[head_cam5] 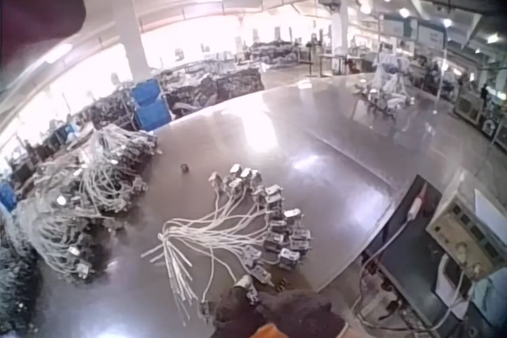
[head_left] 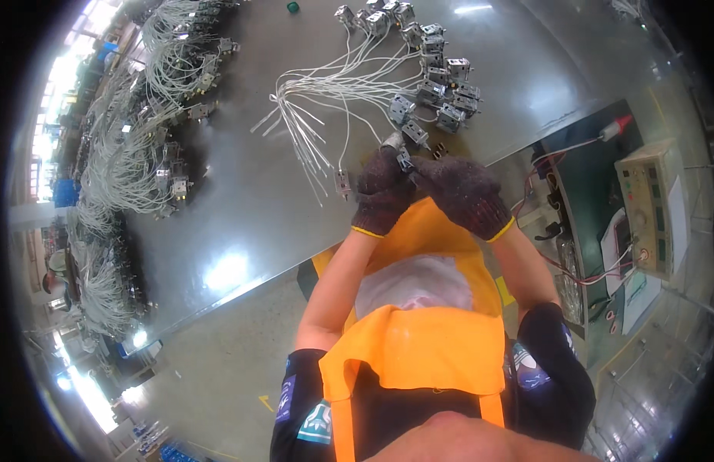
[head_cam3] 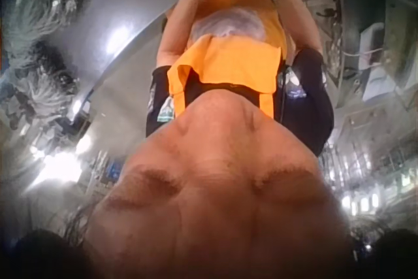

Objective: Assembling a wire harness by plugging multiple connectors into an assembly board.

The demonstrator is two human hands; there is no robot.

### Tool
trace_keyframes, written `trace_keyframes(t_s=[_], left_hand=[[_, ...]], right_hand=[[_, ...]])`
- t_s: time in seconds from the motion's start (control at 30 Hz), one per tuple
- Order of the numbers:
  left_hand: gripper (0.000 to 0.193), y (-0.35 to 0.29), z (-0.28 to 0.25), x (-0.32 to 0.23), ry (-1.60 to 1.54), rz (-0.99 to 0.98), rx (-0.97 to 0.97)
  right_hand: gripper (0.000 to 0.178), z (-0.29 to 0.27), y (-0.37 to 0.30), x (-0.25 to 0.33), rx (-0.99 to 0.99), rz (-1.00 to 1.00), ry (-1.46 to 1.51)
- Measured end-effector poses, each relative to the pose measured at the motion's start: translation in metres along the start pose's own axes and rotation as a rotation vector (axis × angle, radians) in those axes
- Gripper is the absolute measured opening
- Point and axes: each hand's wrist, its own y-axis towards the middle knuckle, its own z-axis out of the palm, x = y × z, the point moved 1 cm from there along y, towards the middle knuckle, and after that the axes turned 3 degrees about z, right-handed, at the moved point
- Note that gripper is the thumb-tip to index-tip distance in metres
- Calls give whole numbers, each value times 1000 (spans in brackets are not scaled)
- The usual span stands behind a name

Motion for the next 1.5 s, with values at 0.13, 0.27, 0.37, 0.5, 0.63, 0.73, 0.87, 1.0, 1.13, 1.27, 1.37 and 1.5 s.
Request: trace_keyframes(t_s=[0.13, 0.27, 0.37, 0.5, 0.63, 0.73, 0.87, 1.0, 1.13, 1.27, 1.37, 1.5], left_hand=[[48, -4, -5, -20, 416, 277, 124], [30, 7, -14, 12, 275, 132, 87], [33, -3, -2, -23, 467, 226, 64], [41, -7, -1, -28, 666, 382, 7], [36, -6, -4, -13, 615, 417, -20], [37, -4, 2, -19, 634, 458, -43], [38, -7, -2, -17, 653, 425, -25], [35, -4, -4, -26, 607, 354, -6], [33, -1, -7, -12, 667, 480, -19], [31, -3, -5, -8, 645, 408, -21], [29, -3, -2, -10, 643, 372, -29], [30, -4, 7, -31, 700, 496, -100]], right_hand=[[27, 15, -5, -16, -142, -53, 134], [27, 15, 2, -8, -91, -18, 17], [27, 7, -1, -7, -55, -1, -58], [13, 10, 7, -3, -238, -66, -167], [11, 7, 4, 1, -17, 15, -140], [20, 18, -5, -11, -128, -123, -173], [25, -7, 5, 2, 96, 28, -101], [31, -5, 8, -3, 1, -1, 19], [26, 10, 12, -3, 1, -5, -47], [21, 9, 14, 0, -46, -12, -188], [16, 12, 5, -1, -148, -67, -173], [14, 7, 6, 17, -36, 125, -198]])
